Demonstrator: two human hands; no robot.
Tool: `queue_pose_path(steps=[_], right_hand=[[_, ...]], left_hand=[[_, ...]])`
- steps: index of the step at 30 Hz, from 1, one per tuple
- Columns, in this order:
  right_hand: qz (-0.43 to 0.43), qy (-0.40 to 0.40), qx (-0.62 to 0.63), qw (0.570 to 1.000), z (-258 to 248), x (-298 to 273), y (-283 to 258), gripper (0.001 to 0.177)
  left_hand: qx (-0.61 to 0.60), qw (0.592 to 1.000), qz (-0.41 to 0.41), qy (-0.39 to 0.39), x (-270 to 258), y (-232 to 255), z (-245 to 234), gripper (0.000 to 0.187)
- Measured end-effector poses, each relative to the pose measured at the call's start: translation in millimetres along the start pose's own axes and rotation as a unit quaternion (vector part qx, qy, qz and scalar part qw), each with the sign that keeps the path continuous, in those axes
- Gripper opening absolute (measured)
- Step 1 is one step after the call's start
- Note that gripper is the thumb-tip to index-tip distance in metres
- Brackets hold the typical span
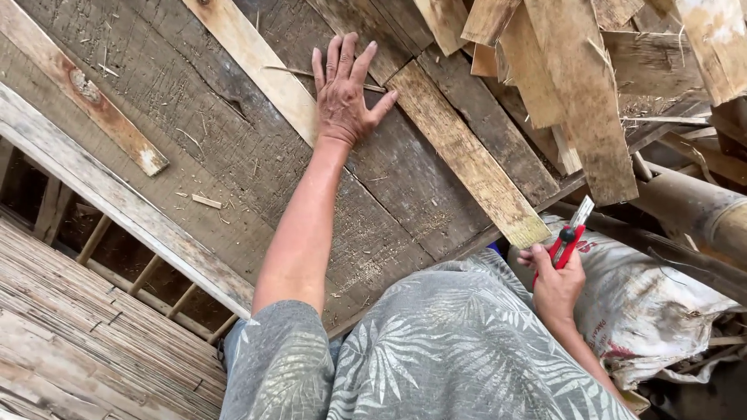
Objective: Trimming and shaving thin wooden strips using a utility knife on a wooden surface.
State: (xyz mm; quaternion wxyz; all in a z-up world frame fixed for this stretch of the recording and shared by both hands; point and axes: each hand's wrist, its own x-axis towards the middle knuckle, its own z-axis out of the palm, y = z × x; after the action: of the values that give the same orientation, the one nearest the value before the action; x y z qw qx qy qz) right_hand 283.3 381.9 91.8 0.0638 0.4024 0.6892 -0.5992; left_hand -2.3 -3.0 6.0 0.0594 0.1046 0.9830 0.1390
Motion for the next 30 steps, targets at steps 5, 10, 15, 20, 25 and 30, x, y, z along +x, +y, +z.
queue_pose_path(steps=[5, 10, 15, 20, 25, 30], right_hand=[[0.009, 0.049, 0.033, 0.998, 18.4, 7.8, -12.6, 0.022], [0.031, 0.043, 0.032, 0.998, 15.1, -1.5, -29.4, 0.021], [0.056, 0.046, -0.049, 0.996, 19.9, 0.3, -38.1, 0.017], [0.052, 0.050, -0.003, 0.997, 26.9, 5.3, -33.6, 0.019], [0.057, 0.024, 0.005, 0.998, 20.0, 2.7, -32.1, 0.017], [0.025, -0.007, -0.073, 0.997, 18.0, -0.9, -37.7, 0.015]], left_hand=[[-0.018, 1.000, 0.002, 0.017, 3.1, 1.1, -4.5, 0.083], [-0.015, 1.000, 0.000, 0.018, -1.3, 2.5, -6.1, 0.083], [-0.020, 0.999, 0.002, 0.042, 1.2, -0.4, -0.2, 0.081], [-0.001, 1.000, -0.004, 0.013, 6.2, -2.7, -0.9, 0.084], [-0.012, 1.000, -0.005, 0.003, 3.5, 0.6, -3.7, 0.083], [-0.029, 0.999, -0.008, 0.012, -0.2, 1.2, -7.5, 0.082]])
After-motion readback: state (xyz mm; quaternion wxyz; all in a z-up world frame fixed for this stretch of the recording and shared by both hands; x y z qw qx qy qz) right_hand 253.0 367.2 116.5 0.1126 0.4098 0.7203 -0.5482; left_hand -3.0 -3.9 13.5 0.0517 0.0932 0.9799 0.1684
